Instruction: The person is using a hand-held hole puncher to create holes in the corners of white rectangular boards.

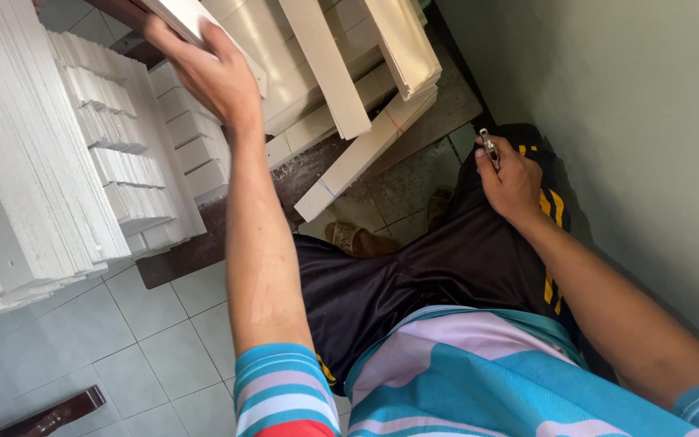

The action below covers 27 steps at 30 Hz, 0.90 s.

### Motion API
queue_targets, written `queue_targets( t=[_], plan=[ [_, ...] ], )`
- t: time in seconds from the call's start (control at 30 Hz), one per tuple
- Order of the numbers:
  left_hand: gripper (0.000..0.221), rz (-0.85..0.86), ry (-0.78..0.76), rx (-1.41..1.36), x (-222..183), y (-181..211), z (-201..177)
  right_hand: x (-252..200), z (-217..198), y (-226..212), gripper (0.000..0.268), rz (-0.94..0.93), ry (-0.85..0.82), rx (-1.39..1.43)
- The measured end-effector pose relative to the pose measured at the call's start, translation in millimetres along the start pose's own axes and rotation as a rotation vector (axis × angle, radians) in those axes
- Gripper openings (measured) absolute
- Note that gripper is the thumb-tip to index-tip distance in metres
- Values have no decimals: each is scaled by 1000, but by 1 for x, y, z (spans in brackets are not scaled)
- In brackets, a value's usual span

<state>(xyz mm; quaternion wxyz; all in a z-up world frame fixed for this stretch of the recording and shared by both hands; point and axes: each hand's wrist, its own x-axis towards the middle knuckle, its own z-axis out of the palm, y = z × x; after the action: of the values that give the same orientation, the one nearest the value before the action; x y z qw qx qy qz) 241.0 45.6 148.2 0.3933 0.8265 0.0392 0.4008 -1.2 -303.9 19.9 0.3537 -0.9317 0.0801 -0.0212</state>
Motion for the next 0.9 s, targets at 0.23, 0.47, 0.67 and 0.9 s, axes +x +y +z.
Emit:
queue_targets(
  t=[0.23,0.47,0.67,0.9],
  plan=[
    [25,-85,-16,3,-49,-1,0,-1,1,0,36,-20,21,-13],
    [26,-108,-52,122,-45,9,-20,0,-4,-5,36,-7,4,35],
    [26,-193,-123,-342,-29,77,-91,3,-23,-43,28,86,14,295],
    [39,-536,-101,-780,-5,134,-163,40,-58,-236,24,-162,-219,859]
  ],
)
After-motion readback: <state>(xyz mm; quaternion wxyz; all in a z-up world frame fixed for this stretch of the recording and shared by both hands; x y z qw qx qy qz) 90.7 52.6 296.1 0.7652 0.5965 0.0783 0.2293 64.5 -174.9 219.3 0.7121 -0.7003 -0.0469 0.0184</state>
